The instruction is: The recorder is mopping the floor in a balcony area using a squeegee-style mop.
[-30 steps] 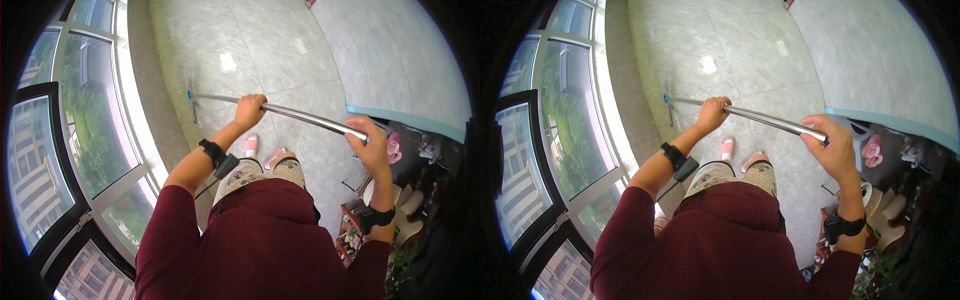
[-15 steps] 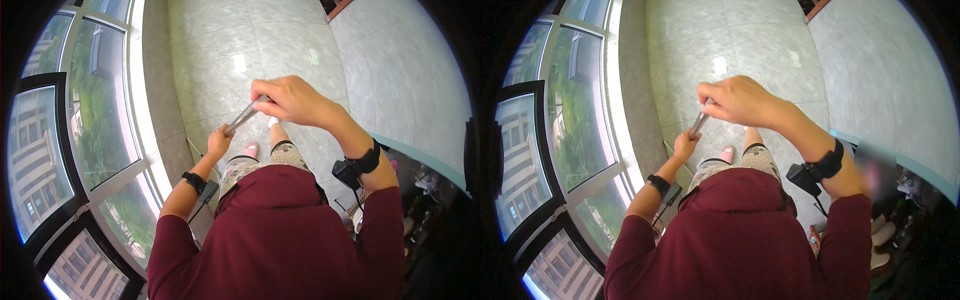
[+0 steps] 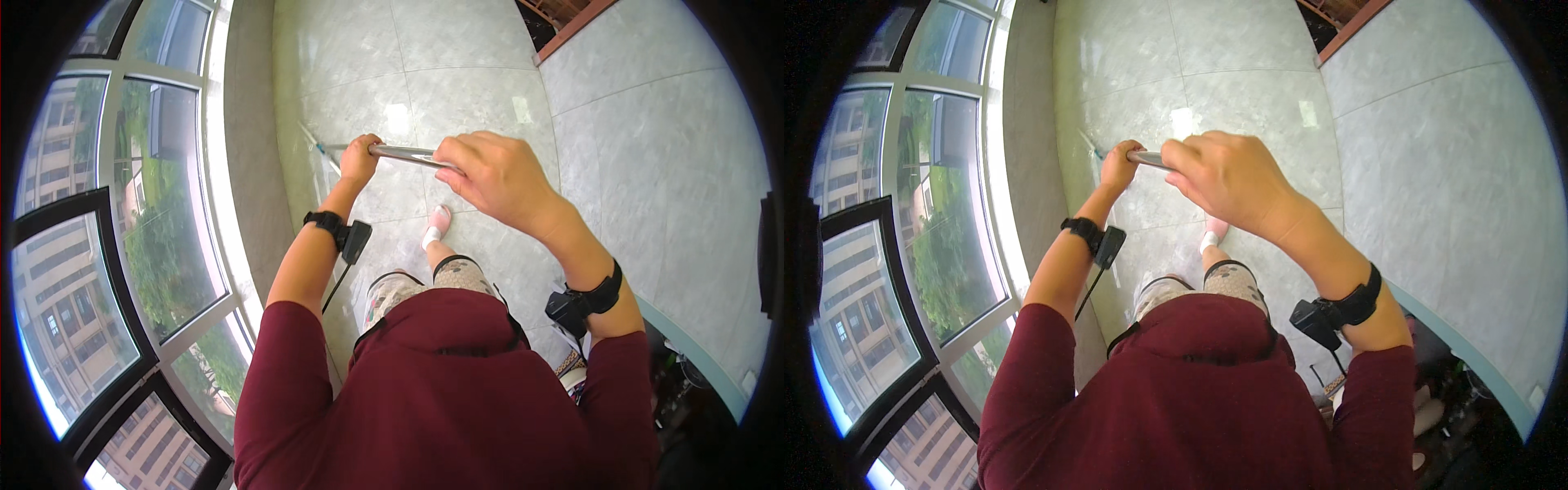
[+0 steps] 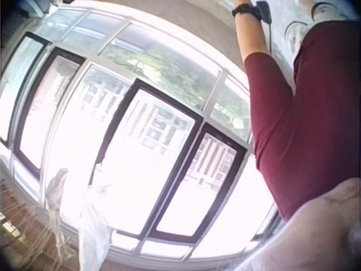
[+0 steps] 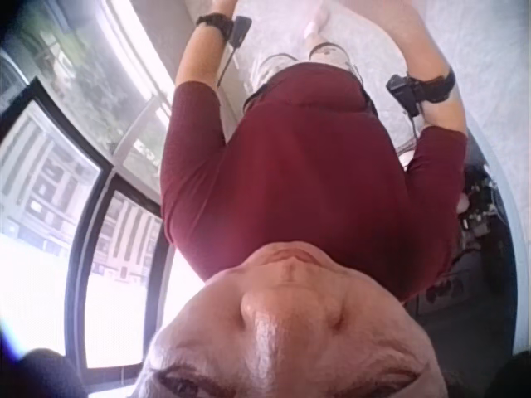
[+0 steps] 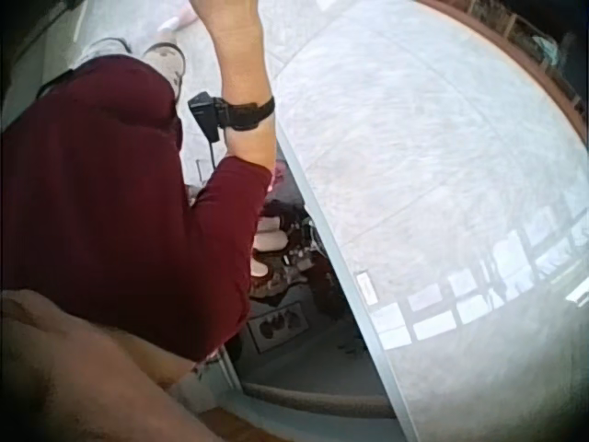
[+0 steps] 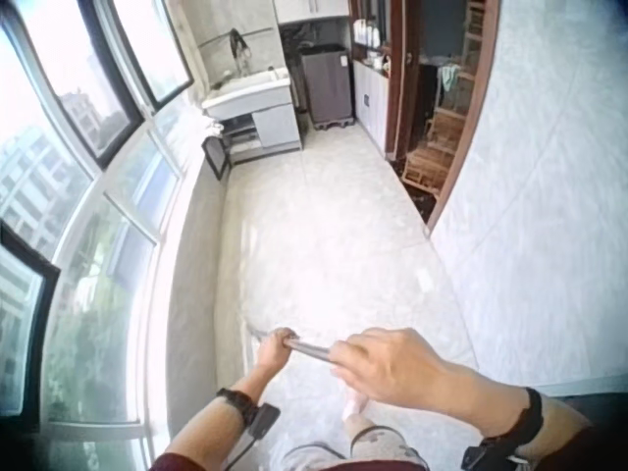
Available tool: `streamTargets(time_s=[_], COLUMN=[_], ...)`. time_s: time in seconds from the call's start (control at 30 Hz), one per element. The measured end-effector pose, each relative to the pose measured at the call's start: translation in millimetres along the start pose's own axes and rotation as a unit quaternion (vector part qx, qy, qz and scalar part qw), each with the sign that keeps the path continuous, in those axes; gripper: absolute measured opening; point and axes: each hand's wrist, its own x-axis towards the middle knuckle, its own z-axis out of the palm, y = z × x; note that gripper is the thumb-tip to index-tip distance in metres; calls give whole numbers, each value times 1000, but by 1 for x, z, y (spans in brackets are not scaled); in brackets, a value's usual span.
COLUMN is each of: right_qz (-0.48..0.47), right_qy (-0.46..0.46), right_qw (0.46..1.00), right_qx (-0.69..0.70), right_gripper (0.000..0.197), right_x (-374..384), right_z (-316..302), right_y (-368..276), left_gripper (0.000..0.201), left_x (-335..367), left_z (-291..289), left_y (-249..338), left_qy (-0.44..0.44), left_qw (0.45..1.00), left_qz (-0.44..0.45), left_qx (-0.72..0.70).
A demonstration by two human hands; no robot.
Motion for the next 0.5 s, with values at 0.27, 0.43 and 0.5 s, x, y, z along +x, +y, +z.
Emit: streamTargets(time_s=[0.27, 0.43, 0.5], right_qz=[67, 101, 138], right_qy=[117, 229, 237], right_qw=[991, 960, 939], right_qx=[-6, -127, -209], right_gripper=[13, 15, 14], right_x=[-65, -137, -161], right_z=[-82, -175, -198], right_y=[53, 39, 27], left_gripper=[18, 20, 19], left_x=[71, 48, 34], left_z=[73, 129, 154], left_y=[119, 255, 294], left_qy=[-48, -150, -189], left_qw=[982, 928, 904], left_qz=[182, 321, 351], left_qx=[-16, -117, -155])
